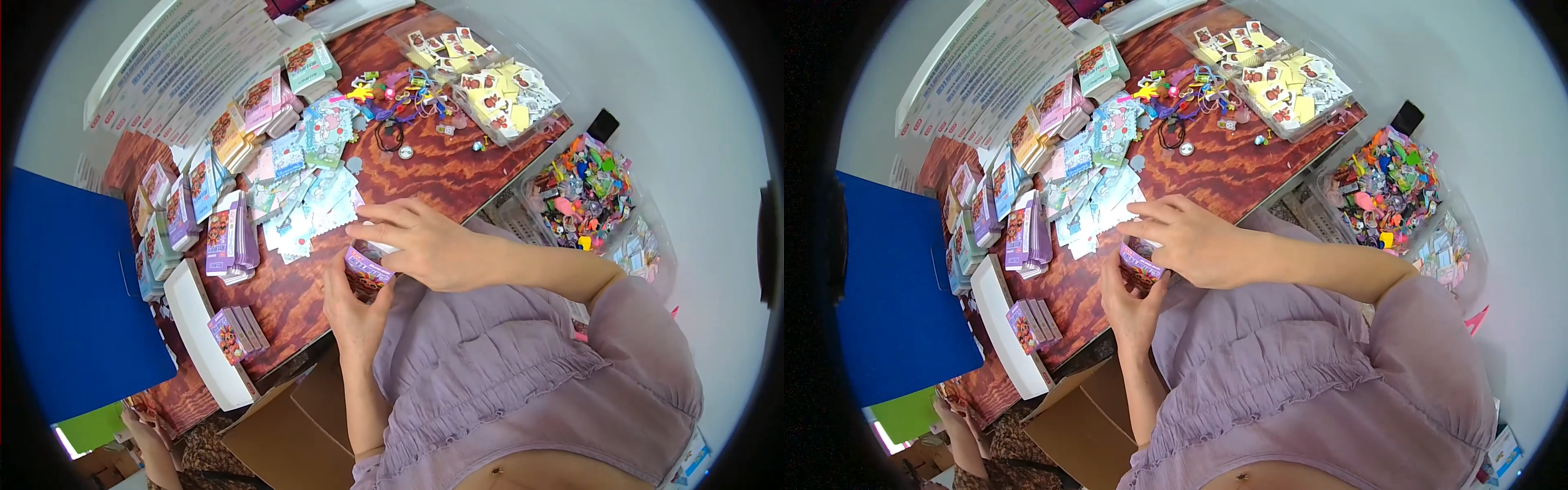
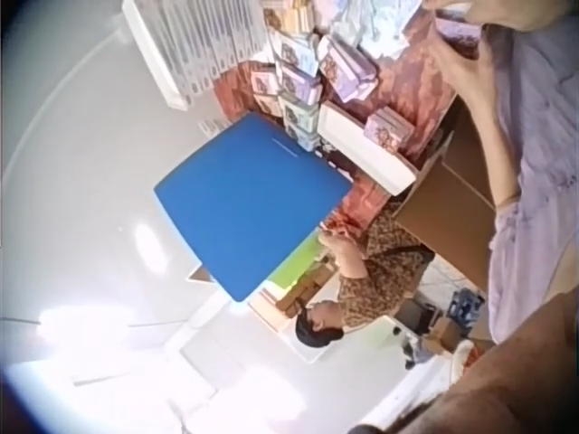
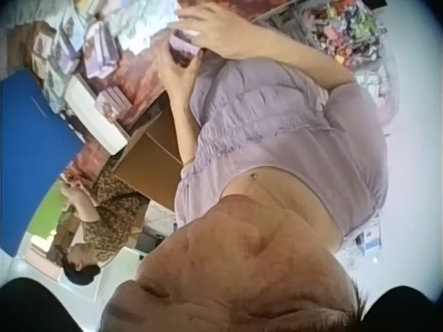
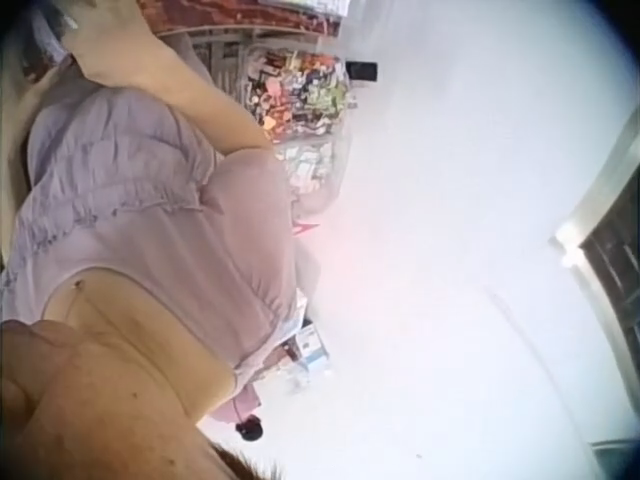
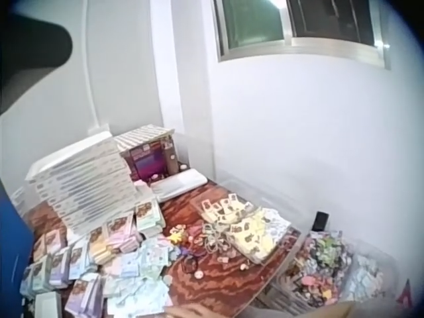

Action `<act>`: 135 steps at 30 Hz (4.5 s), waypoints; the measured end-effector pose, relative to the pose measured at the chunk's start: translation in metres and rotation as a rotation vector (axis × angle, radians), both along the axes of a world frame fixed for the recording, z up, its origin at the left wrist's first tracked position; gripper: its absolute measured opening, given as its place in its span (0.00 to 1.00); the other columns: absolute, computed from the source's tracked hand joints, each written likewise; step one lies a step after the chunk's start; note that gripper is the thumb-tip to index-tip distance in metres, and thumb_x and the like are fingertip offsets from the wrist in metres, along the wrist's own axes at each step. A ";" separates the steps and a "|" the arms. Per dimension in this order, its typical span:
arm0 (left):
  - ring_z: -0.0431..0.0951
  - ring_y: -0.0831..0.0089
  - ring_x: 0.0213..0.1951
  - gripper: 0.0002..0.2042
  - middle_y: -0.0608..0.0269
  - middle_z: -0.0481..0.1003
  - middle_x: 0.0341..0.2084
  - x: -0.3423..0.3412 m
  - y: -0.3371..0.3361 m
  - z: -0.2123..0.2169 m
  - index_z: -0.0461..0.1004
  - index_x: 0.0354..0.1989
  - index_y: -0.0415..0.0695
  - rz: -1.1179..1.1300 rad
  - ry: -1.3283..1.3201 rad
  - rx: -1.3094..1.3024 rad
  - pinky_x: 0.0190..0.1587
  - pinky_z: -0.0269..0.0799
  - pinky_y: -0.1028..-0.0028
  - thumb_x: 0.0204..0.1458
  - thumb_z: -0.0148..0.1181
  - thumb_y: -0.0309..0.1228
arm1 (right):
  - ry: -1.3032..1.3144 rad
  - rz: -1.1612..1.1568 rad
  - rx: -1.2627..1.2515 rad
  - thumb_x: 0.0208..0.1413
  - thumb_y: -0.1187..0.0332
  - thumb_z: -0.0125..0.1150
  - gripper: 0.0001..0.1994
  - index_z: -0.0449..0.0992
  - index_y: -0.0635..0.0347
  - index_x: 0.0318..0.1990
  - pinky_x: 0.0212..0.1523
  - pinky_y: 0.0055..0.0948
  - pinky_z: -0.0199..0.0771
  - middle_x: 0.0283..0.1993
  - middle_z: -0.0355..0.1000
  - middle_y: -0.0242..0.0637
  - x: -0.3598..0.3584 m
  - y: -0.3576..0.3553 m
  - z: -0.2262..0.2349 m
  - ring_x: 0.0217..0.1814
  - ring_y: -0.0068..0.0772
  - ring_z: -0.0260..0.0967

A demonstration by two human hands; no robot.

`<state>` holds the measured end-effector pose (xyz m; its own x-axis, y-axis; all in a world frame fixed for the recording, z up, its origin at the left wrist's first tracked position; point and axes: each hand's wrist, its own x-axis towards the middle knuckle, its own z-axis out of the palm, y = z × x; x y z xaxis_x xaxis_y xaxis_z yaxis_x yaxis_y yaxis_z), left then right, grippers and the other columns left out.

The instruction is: Unpacking smaller boxes and sorting the individual packets inside on a table.

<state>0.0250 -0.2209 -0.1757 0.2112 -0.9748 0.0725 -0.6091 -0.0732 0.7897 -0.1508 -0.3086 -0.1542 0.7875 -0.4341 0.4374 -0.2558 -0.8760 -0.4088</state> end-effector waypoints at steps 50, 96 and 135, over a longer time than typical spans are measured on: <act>0.73 0.49 0.51 0.32 0.46 0.71 0.49 -0.019 -0.024 -0.002 0.66 0.58 0.36 0.010 -0.079 0.019 0.54 0.69 0.59 0.42 0.72 0.29 | -0.155 -0.401 0.260 0.50 0.67 0.63 0.08 0.75 0.59 0.34 0.36 0.41 0.74 0.36 0.70 0.39 0.015 -0.025 -0.001 0.39 0.44 0.74; 0.72 0.66 0.50 0.34 0.54 0.70 0.50 -0.042 -0.044 -0.002 0.64 0.61 0.34 -0.032 0.078 0.052 0.50 0.71 0.68 0.44 0.72 0.24 | -0.377 -0.782 0.926 0.62 0.66 0.58 0.06 0.73 0.59 0.38 0.17 0.16 0.58 0.33 0.75 0.28 -0.264 -0.172 -0.023 0.22 0.15 0.69; 0.72 0.66 0.51 0.35 0.54 0.67 0.51 -0.029 -0.042 -0.015 0.61 0.63 0.33 -0.104 0.038 0.002 0.49 0.73 0.70 0.47 0.70 0.23 | 0.015 -0.723 0.642 0.42 0.72 0.66 0.07 0.73 0.61 0.26 0.31 0.28 0.63 0.26 0.69 0.30 -0.264 -0.171 -0.010 0.30 0.22 0.65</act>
